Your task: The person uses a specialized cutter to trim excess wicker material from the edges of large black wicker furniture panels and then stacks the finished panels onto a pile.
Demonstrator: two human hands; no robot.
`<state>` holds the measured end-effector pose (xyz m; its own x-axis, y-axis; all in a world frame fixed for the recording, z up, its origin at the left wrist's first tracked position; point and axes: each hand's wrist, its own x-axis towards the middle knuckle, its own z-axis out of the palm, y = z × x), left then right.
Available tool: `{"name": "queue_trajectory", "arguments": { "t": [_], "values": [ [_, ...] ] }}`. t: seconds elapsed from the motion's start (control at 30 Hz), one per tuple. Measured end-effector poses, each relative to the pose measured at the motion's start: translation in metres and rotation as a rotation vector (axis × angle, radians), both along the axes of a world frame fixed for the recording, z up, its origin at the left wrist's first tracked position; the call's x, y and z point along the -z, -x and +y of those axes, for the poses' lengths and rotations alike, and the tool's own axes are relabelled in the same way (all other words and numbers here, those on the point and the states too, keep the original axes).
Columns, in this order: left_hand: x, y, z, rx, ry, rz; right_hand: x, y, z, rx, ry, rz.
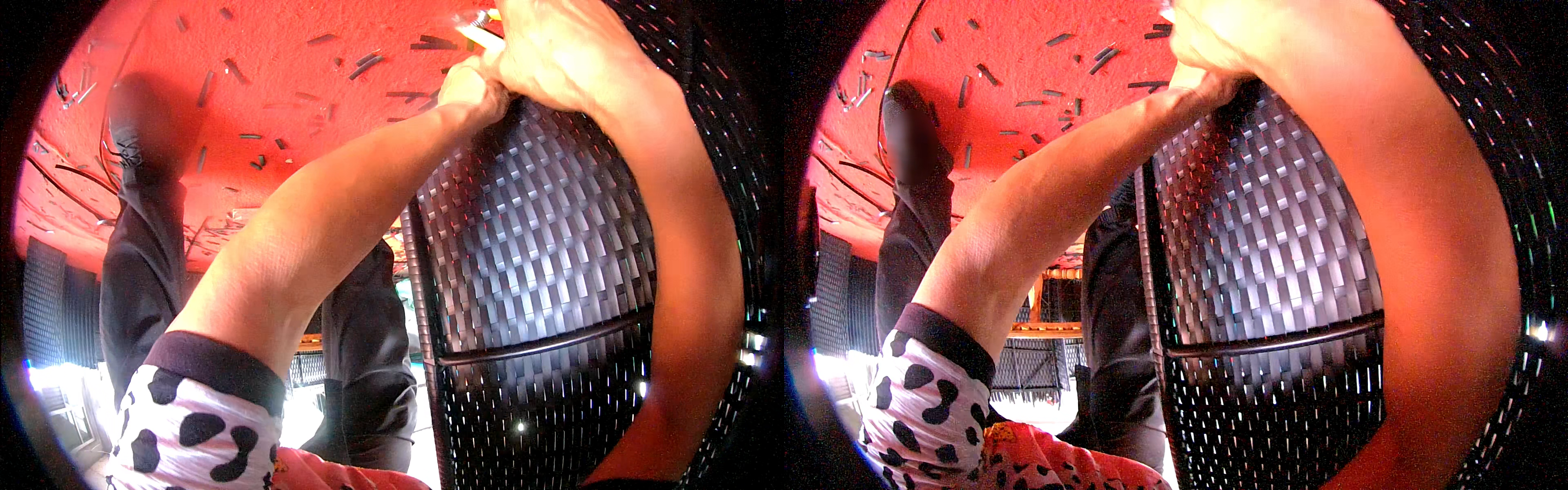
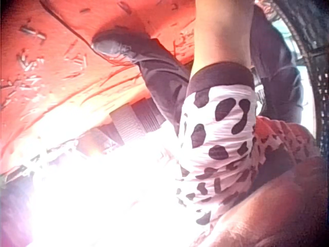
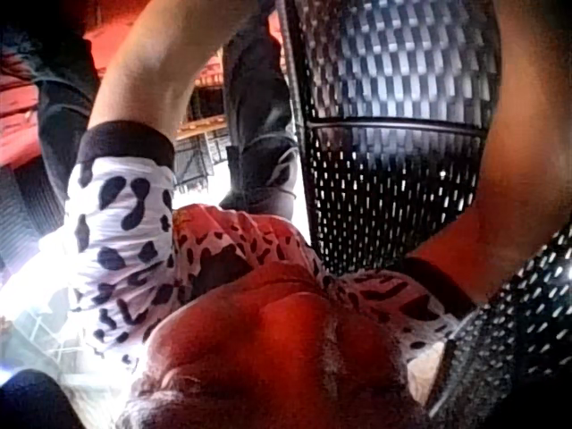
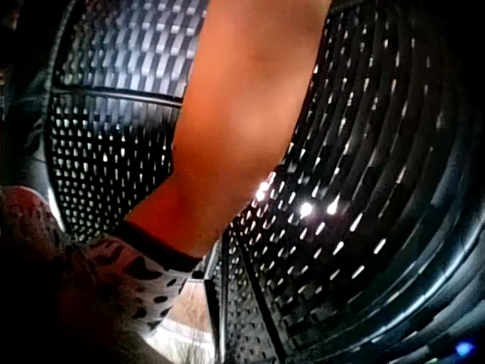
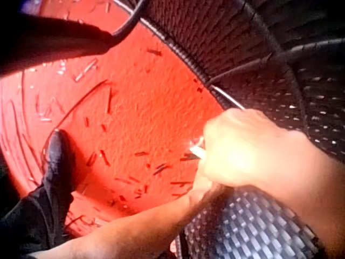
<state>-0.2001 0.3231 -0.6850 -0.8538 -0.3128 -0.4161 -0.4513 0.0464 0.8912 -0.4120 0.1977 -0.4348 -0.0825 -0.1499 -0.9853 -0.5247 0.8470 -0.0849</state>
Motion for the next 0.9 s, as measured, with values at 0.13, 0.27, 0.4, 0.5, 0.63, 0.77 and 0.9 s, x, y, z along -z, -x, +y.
{"name": "queue_trajectory", "arguments": {
  "t": [0.13, 0.27, 0.4, 0.5, 0.63, 0.77, 0.9],
  "values": [
    [-0.02, 0.015, -0.014, 0.487, 0.447, 0.099, 0.021, -0.004, 0.004, 0.3, 0.055, 0.133],
    [-0.13, 0.082, -0.035, 0.757, 1.015, -0.437, 0.08, -0.016, 0.053, 0.873, 0.651, 0.17],
    [-0.038, 0.034, -0.09, 0.59, -0.153, -0.109, 0.094, -0.072, -0.034, 2.332, 1.009, 0.314],
    [-0.018, 0.042, -0.092, 0.922, -0.048, -0.024, 0.083, -0.086, -0.025, 2.305, 1.101, 0.415],
    [-0.027, 0.045, -0.106, 0.968, -0.119, 0.005, 0.062, -0.093, -0.022, 2.377, 1.075, 0.773],
    [-0.036, 0.06, -0.13, 1.101, -0.07, 0.095, 0.073, -0.087, -0.036, 1.92, 1.132, 1.504],
    [-0.044, 0.083, -0.128, 1.239, -0.016, 0.2, 0.087, -0.094, -0.004, 1.946, 1.091, 1.274]
  ]
}}
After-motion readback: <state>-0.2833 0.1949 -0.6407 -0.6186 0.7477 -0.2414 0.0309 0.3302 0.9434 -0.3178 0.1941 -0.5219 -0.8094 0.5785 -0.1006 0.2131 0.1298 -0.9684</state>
